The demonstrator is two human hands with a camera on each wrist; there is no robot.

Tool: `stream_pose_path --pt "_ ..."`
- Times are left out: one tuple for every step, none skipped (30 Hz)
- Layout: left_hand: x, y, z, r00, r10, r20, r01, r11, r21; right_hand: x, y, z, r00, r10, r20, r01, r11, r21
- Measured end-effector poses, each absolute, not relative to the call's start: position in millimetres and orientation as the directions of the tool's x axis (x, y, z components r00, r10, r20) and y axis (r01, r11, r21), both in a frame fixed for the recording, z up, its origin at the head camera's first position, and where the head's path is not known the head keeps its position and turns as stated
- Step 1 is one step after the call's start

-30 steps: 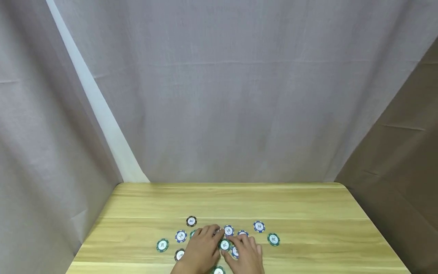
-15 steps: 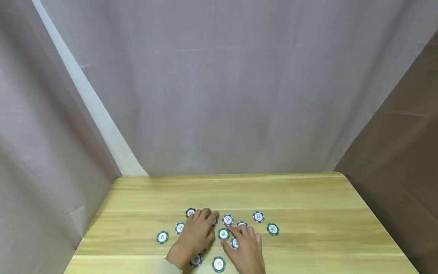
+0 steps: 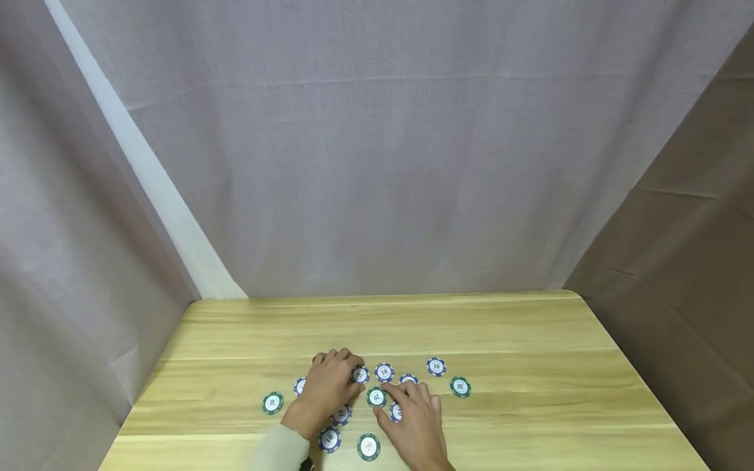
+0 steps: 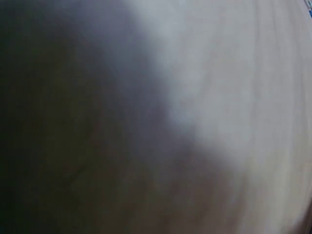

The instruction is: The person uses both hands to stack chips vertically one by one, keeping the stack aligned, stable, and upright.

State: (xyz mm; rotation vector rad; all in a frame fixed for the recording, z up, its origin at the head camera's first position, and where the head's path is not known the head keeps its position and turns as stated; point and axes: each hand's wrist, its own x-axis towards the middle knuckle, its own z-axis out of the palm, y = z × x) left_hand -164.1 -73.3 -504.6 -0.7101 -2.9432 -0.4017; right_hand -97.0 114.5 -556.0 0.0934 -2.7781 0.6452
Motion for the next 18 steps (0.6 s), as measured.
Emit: stream_pose_path --pt "-163.6 -73.5 -505.1 -0.890 0.432 0.148 0.456 0.858 0.237 -96.6 113.6 -556.5 -0.955 0.002 0.296 -0.128 0.899 -0.420" --pt "-163.1 -73.8 -505.4 -0.890 0.431 0.151 0.456 0.857 0.240 -96.4 112.7 -556.9 -0.954 0.003 0.300 -0.129 0.899 -0.419" --pt "-162.5 -74.1 -505.8 -0.888 0.432 0.155 0.458 0.855 0.241 -96.3 111.8 -557.2 -0.953 0.004 0.304 -0.130 0.899 -0.418" --pt "-162.3 -74.6 -506.8 -0.884 0.439 0.159 0.466 0.853 0.234 -96.3 111.0 -557.3 -0.952 0.004 0.306 -0.130 0.900 -0.417" --pt "-161.9 -75.2 -506.9 -0.879 0.448 0.163 0.475 0.851 0.222 -96.2 110.3 -557.2 -0.952 0.005 0.306 -0.129 0.900 -0.417" --pt "-161.9 -75.7 -507.5 -0.873 0.459 0.163 0.485 0.850 0.203 -96.1 109.6 -557.2 -0.952 0.005 0.306 -0.129 0.900 -0.417" --pt "-161.9 -76.3 -508.2 -0.867 0.471 0.163 0.496 0.849 0.183 -95.9 109.1 -557.1 -0.953 0.003 0.304 -0.129 0.900 -0.416" --pt "-161.8 -76.9 -508.4 -0.858 0.486 0.167 0.510 0.845 0.161 -95.6 108.8 -557.1 -0.954 0.002 0.301 -0.129 0.901 -0.415" --pt "-162.0 -77.4 -509.1 -0.851 0.499 0.167 0.521 0.841 0.145 -95.1 108.6 -557.0 -0.955 0.000 0.298 -0.128 0.902 -0.413" --pt "-162.5 -77.9 -509.8 -0.844 0.510 0.166 0.532 0.836 0.134 -94.7 108.8 -557.2 -0.955 -0.003 0.296 -0.129 0.903 -0.410" --pt "-163.1 -78.2 -509.8 -0.837 0.522 0.166 0.543 0.829 0.134 -94.4 109.0 -557.2 -0.955 -0.005 0.296 -0.131 0.904 -0.408" --pt "-164.2 -78.5 -510.3 -0.830 0.532 0.167 0.554 0.820 0.142 -94.1 109.5 -556.9 -0.955 -0.007 0.298 -0.133 0.904 -0.406" --pt "-165.1 -78.5 -510.5 -0.825 0.540 0.167 0.563 0.812 0.152 -94.1 110.2 -556.9 -0.953 -0.011 0.303 -0.138 0.906 -0.401" --pt "-166.1 -78.3 -510.7 -0.822 0.545 0.166 0.568 0.804 0.174 -94.3 111.0 -556.9 -0.952 -0.012 0.306 -0.140 0.906 -0.399" --pt "-166.7 -78.0 -510.9 -0.820 0.548 0.166 0.572 0.795 0.201 -94.5 111.8 -556.9 -0.951 -0.014 0.310 -0.143 0.906 -0.399" --pt "-167.0 -77.7 -510.7 -0.816 0.553 0.171 0.579 0.783 0.229 -94.9 112.6 -557.1 -0.949 -0.014 0.315 -0.146 0.905 -0.399" --pt "-166.7 -77.2 -510.2 -0.812 0.556 0.176 0.583 0.772 0.252 -95.2 113.3 -557.1 -0.947 -0.014 0.321 -0.149 0.904 -0.401" --pt "-166.0 -76.6 -510.3 -0.811 0.557 0.179 0.585 0.763 0.275 -95.2 113.9 -557.0 -0.945 -0.015 0.328 -0.154 0.903 -0.401"
